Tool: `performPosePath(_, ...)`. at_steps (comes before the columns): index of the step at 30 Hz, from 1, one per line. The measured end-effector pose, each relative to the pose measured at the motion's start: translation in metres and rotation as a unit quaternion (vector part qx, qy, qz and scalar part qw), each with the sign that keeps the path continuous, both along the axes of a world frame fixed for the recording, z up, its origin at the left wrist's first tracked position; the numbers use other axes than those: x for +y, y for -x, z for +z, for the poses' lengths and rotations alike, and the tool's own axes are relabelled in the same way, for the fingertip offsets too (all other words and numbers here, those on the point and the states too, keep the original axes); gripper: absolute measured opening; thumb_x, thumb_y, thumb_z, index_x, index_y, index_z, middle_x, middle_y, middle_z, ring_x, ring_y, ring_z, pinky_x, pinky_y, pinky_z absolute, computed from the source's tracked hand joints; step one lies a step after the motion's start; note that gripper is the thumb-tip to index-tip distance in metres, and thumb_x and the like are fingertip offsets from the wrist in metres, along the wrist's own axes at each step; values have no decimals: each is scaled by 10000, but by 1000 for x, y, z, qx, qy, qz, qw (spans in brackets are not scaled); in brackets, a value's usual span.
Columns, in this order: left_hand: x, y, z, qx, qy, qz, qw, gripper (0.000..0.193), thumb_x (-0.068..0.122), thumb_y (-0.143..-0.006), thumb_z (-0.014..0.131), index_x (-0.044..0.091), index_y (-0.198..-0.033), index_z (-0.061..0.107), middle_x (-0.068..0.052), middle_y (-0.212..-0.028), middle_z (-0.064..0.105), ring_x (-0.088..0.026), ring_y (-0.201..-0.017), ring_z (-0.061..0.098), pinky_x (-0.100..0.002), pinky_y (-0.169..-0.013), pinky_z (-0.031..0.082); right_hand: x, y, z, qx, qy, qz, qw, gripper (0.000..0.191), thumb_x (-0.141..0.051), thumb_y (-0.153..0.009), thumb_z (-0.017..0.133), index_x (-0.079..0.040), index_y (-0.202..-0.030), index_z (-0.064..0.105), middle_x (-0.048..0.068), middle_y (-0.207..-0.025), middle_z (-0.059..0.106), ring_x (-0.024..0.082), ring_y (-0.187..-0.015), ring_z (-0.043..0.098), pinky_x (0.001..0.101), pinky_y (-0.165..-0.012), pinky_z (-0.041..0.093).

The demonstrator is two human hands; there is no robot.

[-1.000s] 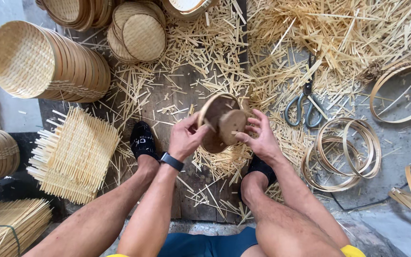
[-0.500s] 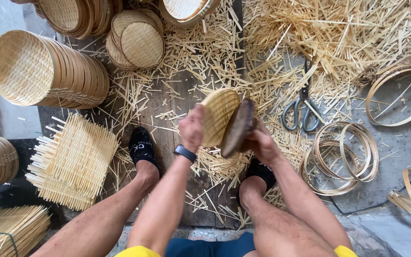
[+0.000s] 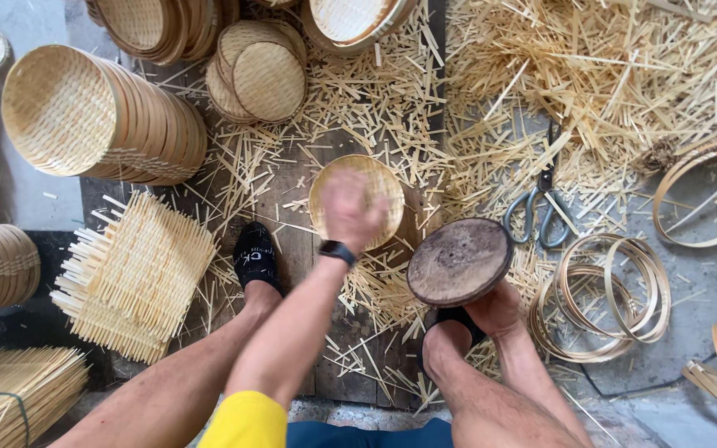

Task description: The person sits on the floor of a basket workshop and assembles round woven bamboo baskets. They place a woven basket body over a round wooden mold, fit a thin bamboo rim ring around its edge, press the rim into place, and use scissors to trim excess bamboo strips from the edge before setting the finished basket aside.

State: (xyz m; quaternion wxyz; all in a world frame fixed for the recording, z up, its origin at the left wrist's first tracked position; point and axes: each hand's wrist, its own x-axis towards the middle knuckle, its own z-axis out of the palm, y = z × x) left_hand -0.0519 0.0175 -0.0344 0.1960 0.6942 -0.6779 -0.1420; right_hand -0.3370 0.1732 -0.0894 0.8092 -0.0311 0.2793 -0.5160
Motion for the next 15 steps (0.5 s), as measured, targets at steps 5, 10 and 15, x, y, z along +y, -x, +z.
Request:
performPosePath(5, 24, 46, -15, -49, 42, -64, 996, 422, 280, -911, 641, -8, -1217, 685, -245, -1462, 545, -397, -1388, 476, -497, -1176, 331, 13, -7, -32, -49, 28, 43, 997, 612, -332, -931, 738, 20, -1399, 561, 151, -1354, 641, 289, -1273, 604, 463, -1127, 455)
performPosePath(10, 25, -17, -7, -3, 83, -127, 988, 355, 1, -919, 555, 86, -1232, 700, -111, -1325, 692, -287, -1274, 636, -436, -1134, 480, -4, -23, -27, 42, -55, 59, 996, 532, -214, -907, 756, 6, -1362, 590, 175, -1306, 661, 283, -1168, 639, 436, -994, 535)
performPosePath(15, -27, -145, 55, -45, 222, -191, 955, 306, -103, -916, 563, 75, -1126, 696, -112, -1124, 737, -279, -1110, 691, -420, -1010, 561, -58, -71, -11, 181, -4, 54, 982, 476, -120, -882, 712, -44, -1332, 574, 101, -1271, 678, 238, -1134, 677, 430, -950, 596)
